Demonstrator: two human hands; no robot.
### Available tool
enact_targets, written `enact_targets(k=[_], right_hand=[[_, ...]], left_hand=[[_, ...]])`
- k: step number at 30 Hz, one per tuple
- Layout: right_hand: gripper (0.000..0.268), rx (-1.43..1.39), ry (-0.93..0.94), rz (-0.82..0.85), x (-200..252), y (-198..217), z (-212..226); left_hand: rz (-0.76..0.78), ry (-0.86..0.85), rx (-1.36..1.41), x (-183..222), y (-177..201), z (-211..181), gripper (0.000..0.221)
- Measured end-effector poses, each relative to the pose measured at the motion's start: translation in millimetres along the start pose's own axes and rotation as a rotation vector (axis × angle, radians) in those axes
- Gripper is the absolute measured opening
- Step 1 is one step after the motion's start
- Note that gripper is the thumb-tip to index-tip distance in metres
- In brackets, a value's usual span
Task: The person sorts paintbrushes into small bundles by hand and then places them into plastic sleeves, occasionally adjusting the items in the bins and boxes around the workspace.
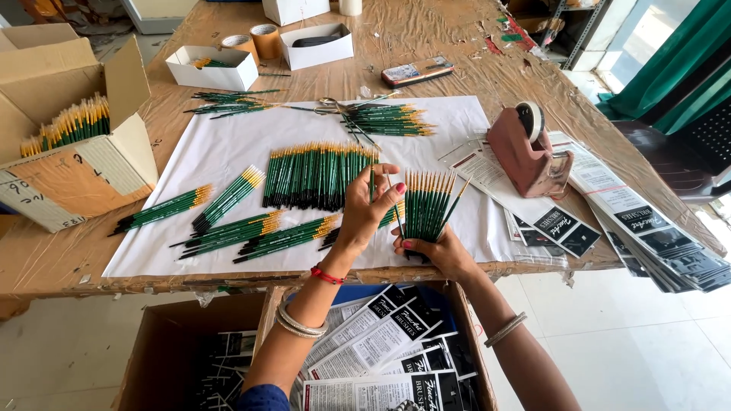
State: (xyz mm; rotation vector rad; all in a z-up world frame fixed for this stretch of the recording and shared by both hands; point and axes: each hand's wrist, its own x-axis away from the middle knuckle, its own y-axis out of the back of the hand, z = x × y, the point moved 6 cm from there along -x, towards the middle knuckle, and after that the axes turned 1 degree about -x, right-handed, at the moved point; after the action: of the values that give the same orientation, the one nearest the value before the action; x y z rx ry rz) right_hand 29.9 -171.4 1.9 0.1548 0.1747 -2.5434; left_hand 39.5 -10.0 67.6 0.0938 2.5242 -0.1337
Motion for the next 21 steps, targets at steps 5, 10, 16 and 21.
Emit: enact_targets(k=[5, 10, 16, 21], right_hand=[[0.024, -0.015, 0.017, -0.01, -1.7, 6.3, -10.9], [0.021, -0.045, 0.003, -0.018, -1.0, 8.9, -15.9], [0.025, -0.056, -0.017, -0.026, -0.4, 6.9, -12.6], [0.023, 0.01, -0.017, 0.0, 0.5, 3.0, -7.3]], left_hand=[[0.017, 0.185, 0.022, 11.3, -14.2, 4.2, 0.034], [0.107, 0.149, -0.028, 11.4, -20.2, 23.8, 0.017], [0.103, 0.213, -0.087, 7.2, -23.6, 11.7, 0.014], [0.073, -0.004, -0.188, -16.0, -20.4, -2.8, 0.013]])
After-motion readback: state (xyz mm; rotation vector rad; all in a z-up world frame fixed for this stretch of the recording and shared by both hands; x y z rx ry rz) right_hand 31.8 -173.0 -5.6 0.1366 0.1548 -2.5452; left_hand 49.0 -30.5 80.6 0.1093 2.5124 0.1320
